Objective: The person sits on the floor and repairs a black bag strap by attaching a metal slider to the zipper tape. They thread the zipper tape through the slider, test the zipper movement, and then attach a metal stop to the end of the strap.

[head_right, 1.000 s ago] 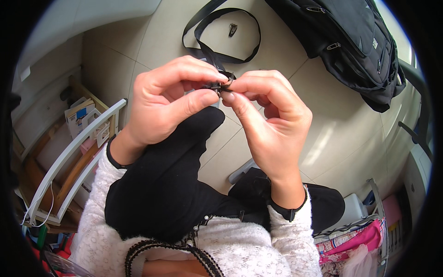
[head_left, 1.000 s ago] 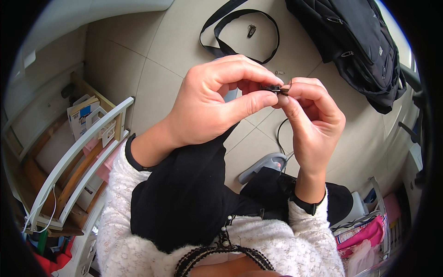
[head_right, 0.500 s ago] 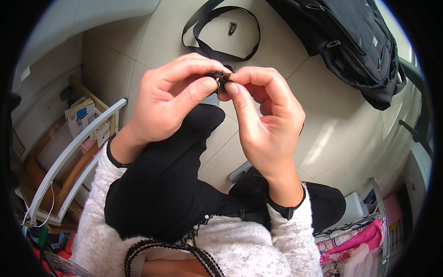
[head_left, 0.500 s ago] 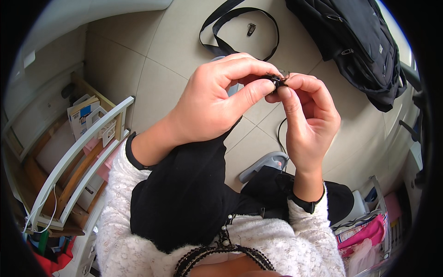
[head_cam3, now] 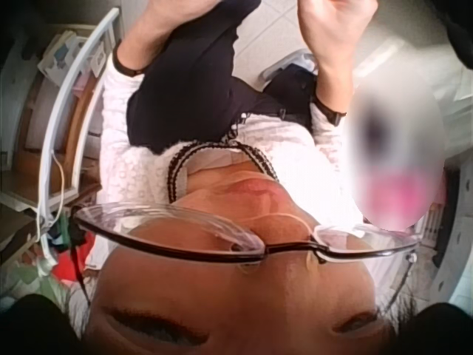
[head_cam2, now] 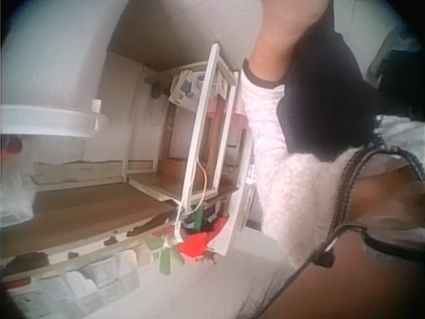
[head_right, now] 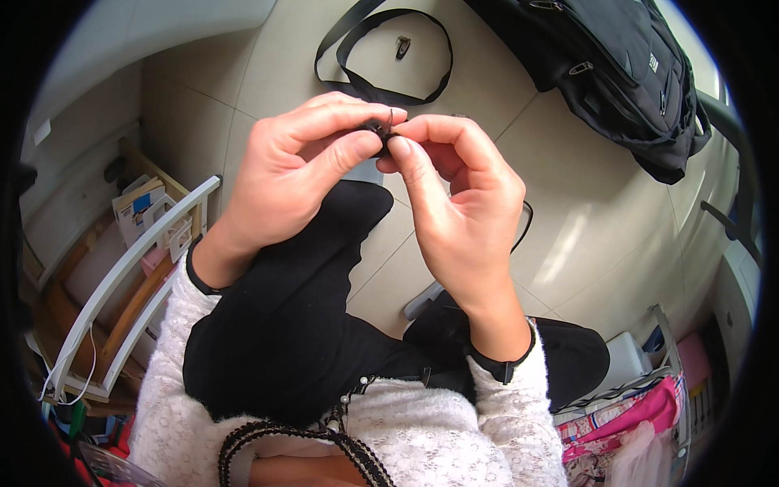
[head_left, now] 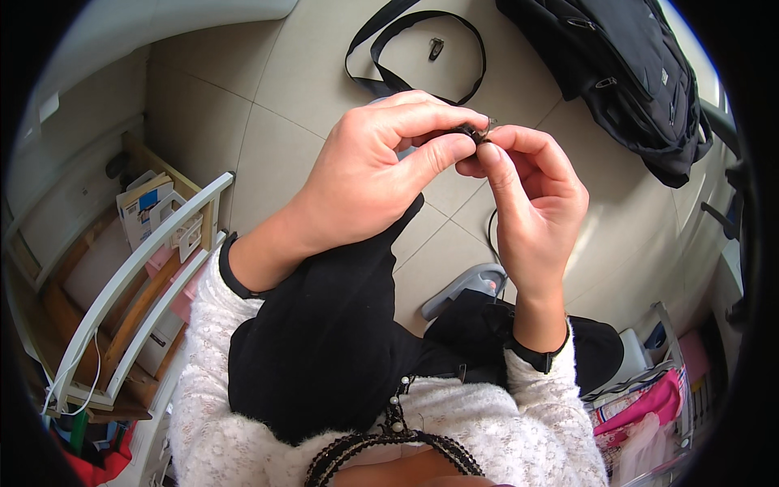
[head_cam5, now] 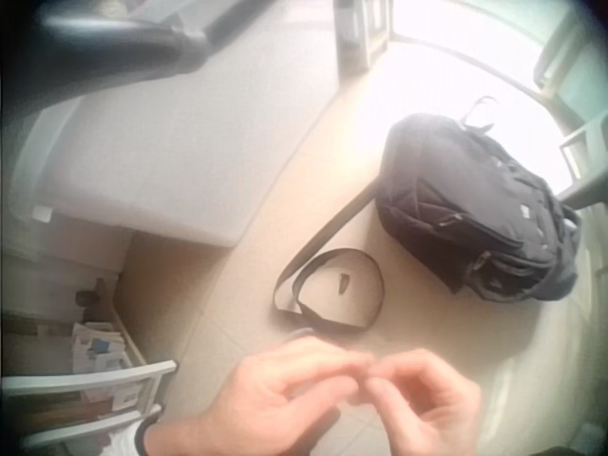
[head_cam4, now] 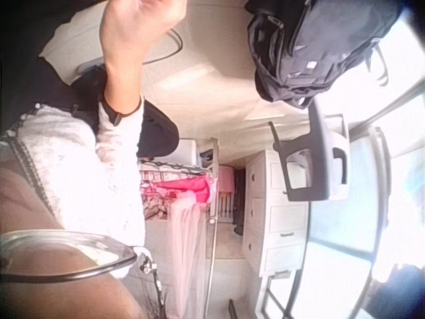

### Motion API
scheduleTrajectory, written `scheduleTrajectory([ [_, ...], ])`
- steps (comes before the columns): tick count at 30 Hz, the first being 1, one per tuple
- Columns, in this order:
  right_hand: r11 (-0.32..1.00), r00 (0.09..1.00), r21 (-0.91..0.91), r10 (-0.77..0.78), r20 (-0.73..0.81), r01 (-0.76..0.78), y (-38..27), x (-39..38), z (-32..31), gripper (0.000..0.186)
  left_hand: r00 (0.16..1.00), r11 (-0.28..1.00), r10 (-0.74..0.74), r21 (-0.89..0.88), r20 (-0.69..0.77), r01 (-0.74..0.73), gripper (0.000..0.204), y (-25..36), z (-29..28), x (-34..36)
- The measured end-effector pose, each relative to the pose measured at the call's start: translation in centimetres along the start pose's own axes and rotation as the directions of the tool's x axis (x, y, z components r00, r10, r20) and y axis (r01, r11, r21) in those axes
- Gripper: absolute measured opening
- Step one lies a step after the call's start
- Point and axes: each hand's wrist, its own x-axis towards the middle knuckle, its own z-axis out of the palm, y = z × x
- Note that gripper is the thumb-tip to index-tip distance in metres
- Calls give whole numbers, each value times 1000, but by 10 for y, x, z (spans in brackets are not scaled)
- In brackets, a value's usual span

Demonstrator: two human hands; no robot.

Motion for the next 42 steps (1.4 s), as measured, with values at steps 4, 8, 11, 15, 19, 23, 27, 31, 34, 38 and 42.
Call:
scheduleTrajectory([
  [4,997,999,-56,-46,-16,45,1,-2,1,8,1000,997,10,-79,10,-9,27,-5,1,1],
  [8,991,995,-92,-103,-16,101,1,-4,3,9,997,942,-76,-329,-15,67,19,-4,4,2],
  [11,990,994,-91,-110,-15,108,-1,-6,4,9,991,876,-127,-473,-30,98,15,-2,4,1],
  [15,991,993,-64,-118,18,119,-3,-6,0,10,996,905,-83,-420,-29,63,14,-3,3,1],
  [19,978,981,-90,-183,70,189,-4,-3,-7,11,999,943,-20,-333,-40,5,16,-4,4,0],
  [23,972,973,-87,-211,92,218,-3,-3,-11,12,999,975,30,-219,14,-26,19,-1,2,-1],
  [27,976,974,-36,-213,79,216,3,-5,-13,15,994,988,109,-113,-8,-109,19,4,3,0],
  [31,972,976,119,-211,52,204,12,-5,-9,17,958,950,280,157,-54,-269,19,10,3,3],
  [34,971,976,143,-205,76,193,12,-3,-8,18,950,906,313,302,-3,-297,22,19,-2,-1],
  [38,947,945,-104,-286,156,304,1,1,-12,20,967,930,254,278,-7,-242,24,22,-5,-5],
  [42,849,890,-271,-413,195,453,-4,7,-12,23,968,952,249,193,-28,-239,24,16,-4,-4],
])
